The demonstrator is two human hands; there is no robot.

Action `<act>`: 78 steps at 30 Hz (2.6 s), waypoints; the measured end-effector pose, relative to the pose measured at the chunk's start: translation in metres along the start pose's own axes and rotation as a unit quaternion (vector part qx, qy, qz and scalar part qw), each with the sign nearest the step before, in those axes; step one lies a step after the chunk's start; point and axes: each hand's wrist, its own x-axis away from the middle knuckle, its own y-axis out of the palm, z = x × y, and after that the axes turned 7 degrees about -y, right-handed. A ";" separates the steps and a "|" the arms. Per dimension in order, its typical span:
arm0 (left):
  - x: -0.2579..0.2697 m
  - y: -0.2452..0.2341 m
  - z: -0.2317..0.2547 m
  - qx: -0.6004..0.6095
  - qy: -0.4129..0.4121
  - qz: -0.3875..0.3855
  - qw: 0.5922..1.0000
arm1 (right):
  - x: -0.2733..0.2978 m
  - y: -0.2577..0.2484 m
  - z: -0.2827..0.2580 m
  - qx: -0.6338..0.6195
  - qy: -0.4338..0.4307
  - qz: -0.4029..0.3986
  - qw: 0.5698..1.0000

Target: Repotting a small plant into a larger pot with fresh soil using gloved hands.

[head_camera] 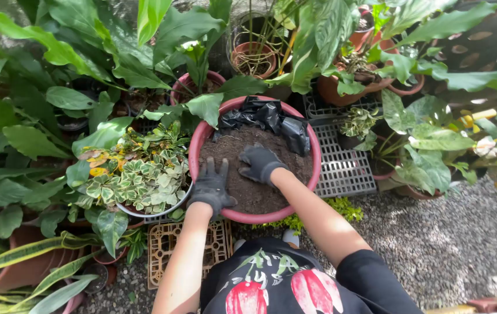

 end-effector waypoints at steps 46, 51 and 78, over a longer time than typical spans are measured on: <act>-0.096 0.081 0.055 0.408 0.037 0.314 0.856 | 0.075 -0.044 0.074 -0.437 0.096 0.297 0.844; -0.077 0.026 0.054 0.892 -0.068 0.006 0.447 | 0.064 -0.027 0.048 -0.735 -0.016 0.225 0.640; -0.072 0.011 0.068 0.410 -0.003 0.407 0.816 | 0.048 -0.062 -0.002 -0.119 -0.031 0.213 0.969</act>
